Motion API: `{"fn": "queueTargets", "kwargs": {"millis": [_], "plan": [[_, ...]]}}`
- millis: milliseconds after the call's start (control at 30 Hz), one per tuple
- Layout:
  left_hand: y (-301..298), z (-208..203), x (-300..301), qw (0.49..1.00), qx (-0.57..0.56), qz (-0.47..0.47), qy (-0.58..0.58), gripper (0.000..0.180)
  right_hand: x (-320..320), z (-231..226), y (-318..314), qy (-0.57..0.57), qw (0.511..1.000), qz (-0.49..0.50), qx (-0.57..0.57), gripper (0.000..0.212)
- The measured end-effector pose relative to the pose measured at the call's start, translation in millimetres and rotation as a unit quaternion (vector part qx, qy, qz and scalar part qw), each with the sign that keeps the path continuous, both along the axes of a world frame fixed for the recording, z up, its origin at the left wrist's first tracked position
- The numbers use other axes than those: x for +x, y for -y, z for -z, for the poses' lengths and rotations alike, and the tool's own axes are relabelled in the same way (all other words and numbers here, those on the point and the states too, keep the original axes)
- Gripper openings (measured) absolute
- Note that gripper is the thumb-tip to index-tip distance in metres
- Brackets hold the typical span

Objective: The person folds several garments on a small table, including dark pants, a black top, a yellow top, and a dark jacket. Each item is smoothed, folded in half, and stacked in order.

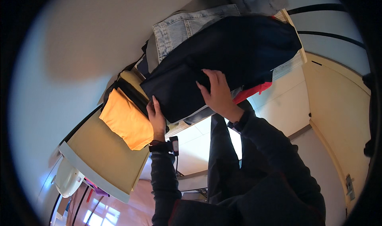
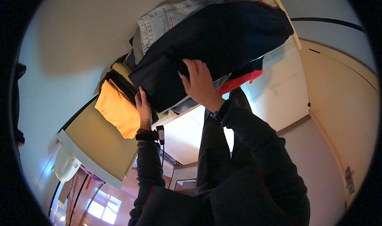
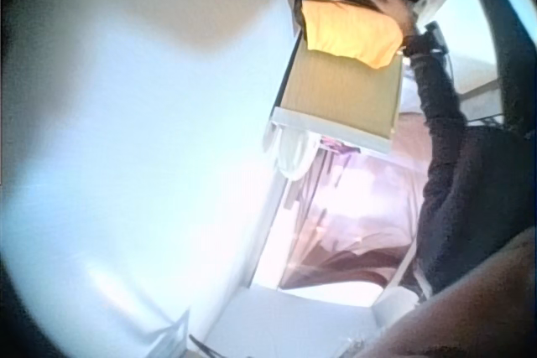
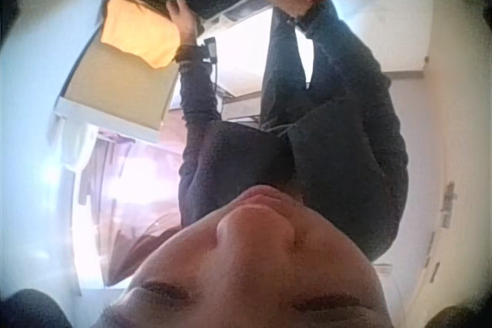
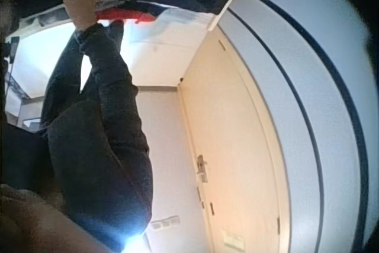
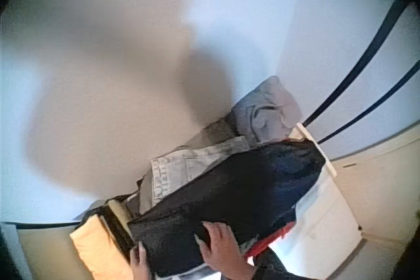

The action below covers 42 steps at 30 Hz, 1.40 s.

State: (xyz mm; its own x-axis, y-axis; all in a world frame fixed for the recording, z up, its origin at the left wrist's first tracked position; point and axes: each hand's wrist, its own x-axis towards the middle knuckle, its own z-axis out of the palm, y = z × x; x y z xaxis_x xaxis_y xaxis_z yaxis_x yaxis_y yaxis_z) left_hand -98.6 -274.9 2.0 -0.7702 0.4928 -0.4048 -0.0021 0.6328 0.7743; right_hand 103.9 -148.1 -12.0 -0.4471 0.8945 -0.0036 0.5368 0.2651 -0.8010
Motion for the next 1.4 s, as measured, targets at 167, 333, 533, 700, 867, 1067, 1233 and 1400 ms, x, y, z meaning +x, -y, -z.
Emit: {"fn": "queueTargets", "kwargs": {"millis": [167, 333, 533, 700, 867, 1067, 1233, 1400], "plan": [[-13, -11, 1, 0.992, -0.003, -0.060, 0.106, 0.040, 6, -10, 16, -0.068, 0.982, -0.144, 0.104, 0.070], [-13, -22, 0, 0.999, 0.043, 0.029, -0.004, 0.024, 8, 6, 35, 0.052, 0.957, -0.281, 0.044, 0.101], [-25, -90, 34, 0.966, 0.009, 0.158, -0.205, 0.017, 5, 24, 55, 0.122, 0.955, -0.239, 0.127, 0.101], [-44, -160, 104, 0.964, -0.015, 0.248, -0.090, 0.015, 13, 25, 61, -0.129, 0.978, -0.161, -0.018, 0.089], [-75, -117, 136, 0.965, 0.117, 0.218, 0.092, 0.048, 52, 17, 25, -0.332, 0.761, 0.144, -0.538, 0.053], [-121, -42, 131, 0.976, -0.033, 0.102, 0.189, 0.052, 82, 5, -14, -0.528, 0.434, 0.295, -0.667, 0.057], [-150, -30, 126, 0.923, 0.053, 0.292, 0.245, 0.067, 87, 2, -12, -0.532, 0.419, 0.209, -0.705, 0.050], [-188, -28, 123, 0.873, 0.070, 0.029, 0.481, 0.055, 96, -9, -25, -0.502, 0.423, 0.148, -0.740, 0.039]]}}
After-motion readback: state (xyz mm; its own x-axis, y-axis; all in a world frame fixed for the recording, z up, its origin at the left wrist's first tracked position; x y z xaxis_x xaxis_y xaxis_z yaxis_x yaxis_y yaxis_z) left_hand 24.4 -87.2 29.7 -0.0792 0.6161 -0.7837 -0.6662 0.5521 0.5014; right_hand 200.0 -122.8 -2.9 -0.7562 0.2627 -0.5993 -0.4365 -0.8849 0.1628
